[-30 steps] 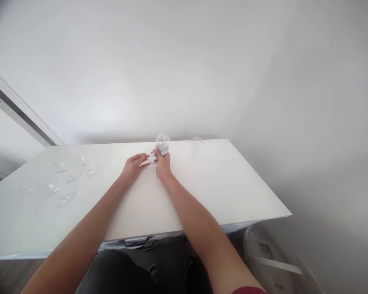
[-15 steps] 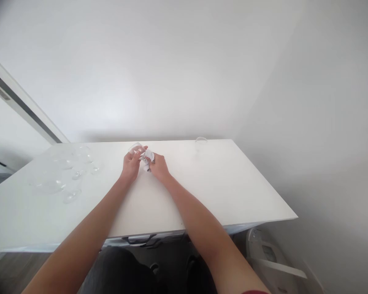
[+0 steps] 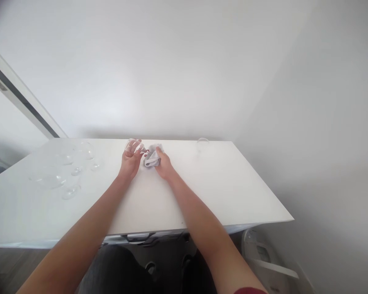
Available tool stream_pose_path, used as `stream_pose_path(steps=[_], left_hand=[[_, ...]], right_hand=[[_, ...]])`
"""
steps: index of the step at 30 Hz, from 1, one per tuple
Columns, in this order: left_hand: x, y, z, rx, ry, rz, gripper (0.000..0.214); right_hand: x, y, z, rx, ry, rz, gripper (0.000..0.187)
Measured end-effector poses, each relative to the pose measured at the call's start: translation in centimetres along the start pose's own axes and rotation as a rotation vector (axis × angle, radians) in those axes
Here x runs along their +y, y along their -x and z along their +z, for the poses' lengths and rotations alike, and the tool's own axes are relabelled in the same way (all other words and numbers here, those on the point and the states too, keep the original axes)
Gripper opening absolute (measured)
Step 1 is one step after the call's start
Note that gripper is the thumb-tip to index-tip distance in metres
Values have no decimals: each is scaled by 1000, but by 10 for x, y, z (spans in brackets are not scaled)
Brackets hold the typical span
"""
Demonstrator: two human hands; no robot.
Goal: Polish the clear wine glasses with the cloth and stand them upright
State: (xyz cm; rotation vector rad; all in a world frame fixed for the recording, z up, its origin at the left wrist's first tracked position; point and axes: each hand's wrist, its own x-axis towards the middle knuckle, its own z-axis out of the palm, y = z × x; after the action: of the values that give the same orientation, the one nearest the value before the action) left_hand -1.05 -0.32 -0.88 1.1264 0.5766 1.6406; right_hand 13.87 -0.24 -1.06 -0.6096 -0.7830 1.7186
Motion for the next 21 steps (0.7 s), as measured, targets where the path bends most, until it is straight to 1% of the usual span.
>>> stream_pose_path(steps=[3,5,6,7,9,10,11,12,14,15,16,17,20,21], left_hand=[[0,2,0,-100,37,-13,62],[0,2,-1,-138,55,-30,64],[0,2,-1,-145,65,-32,65],[-1,2,-3,-145,77,-26,66],[-3,1,-6,-143,110,-2,66],[-4,1,-8,-146,127,5,66],[-5,0,-10,-152,140,4,67],[-6,0,-12,-162,147,-4,69],[-6,0,-15,-189,141,-33,75],[-6,0,-16,-196,130,-45,76],[-5,0,-16,-196,116,-49,76],[-5,0,-15,-188,105,-48,73],[-3,0,-13,-154,105,-17,68],[-3,0,-13,-151,113,-10,68]], right_hand=[[0,4,2,44,94,92,36],[3,8,4,85,176,137,33],[4,9,6,111,221,104,31],[5,11,8,143,266,24,30],[6,14,11,191,340,-205,28],[5,15,13,190,349,-281,28],[4,16,14,173,323,-296,29],[3,16,14,137,268,-243,31],[0,17,15,43,151,-18,35],[-1,17,15,21,120,76,37],[-1,17,15,27,125,111,37],[-1,17,16,61,164,72,36],[3,18,18,207,324,-258,34],[4,19,18,213,339,-301,34]])
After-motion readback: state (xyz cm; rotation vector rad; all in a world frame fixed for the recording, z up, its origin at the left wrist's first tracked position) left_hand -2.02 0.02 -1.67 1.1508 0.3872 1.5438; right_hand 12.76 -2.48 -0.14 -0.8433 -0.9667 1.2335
